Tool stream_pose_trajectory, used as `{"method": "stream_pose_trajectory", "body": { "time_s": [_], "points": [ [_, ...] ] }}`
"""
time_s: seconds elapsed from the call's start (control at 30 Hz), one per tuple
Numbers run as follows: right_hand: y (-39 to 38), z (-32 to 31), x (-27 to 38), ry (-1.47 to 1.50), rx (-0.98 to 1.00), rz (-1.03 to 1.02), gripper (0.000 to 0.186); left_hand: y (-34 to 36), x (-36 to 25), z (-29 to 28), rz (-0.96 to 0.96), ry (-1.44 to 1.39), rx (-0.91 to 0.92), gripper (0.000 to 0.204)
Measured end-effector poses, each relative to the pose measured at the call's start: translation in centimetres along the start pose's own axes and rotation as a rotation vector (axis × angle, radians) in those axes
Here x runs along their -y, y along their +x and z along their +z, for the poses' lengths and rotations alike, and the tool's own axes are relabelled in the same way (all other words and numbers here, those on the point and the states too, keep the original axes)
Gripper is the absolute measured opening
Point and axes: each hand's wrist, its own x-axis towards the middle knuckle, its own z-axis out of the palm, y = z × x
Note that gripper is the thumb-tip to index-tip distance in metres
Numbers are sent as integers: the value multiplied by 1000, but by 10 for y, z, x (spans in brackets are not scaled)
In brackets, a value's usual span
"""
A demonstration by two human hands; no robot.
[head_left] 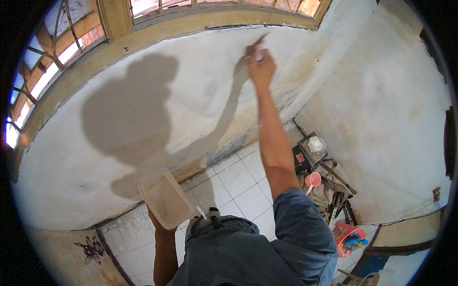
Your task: The person applies putty to a wall using a scraper, repeatedly picking up material from a container and spreading it over the surface.
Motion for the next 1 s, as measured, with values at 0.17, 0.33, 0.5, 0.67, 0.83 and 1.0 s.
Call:
{"method": "stream_pose_trajectory", "body": {
  "time_s": [0.17,0.33,0.5,0.67,0.83,1.0],
  "points": [
    [-184,27,93,89,491,-446,21,3,0,10,-58,17,-21,56],
    [-222,-14,80,287,507,-461,13,11,1,-3,-94,-6,-15,58],
    [-138,-2,2,119,-63,95,17,-3,-3,2,-46,-15,-45,59],
    [-159,24,8,169,77,-44,15,-6,-2,2,-46,3,-33,60],
    [-280,11,87,370,531,-409,12,-6,-5,3,-41,38,-49,59],
    [-196,-8,25,117,260,-429,14,-3,-3,-12,-44,17,-5,64]
  ]
}}
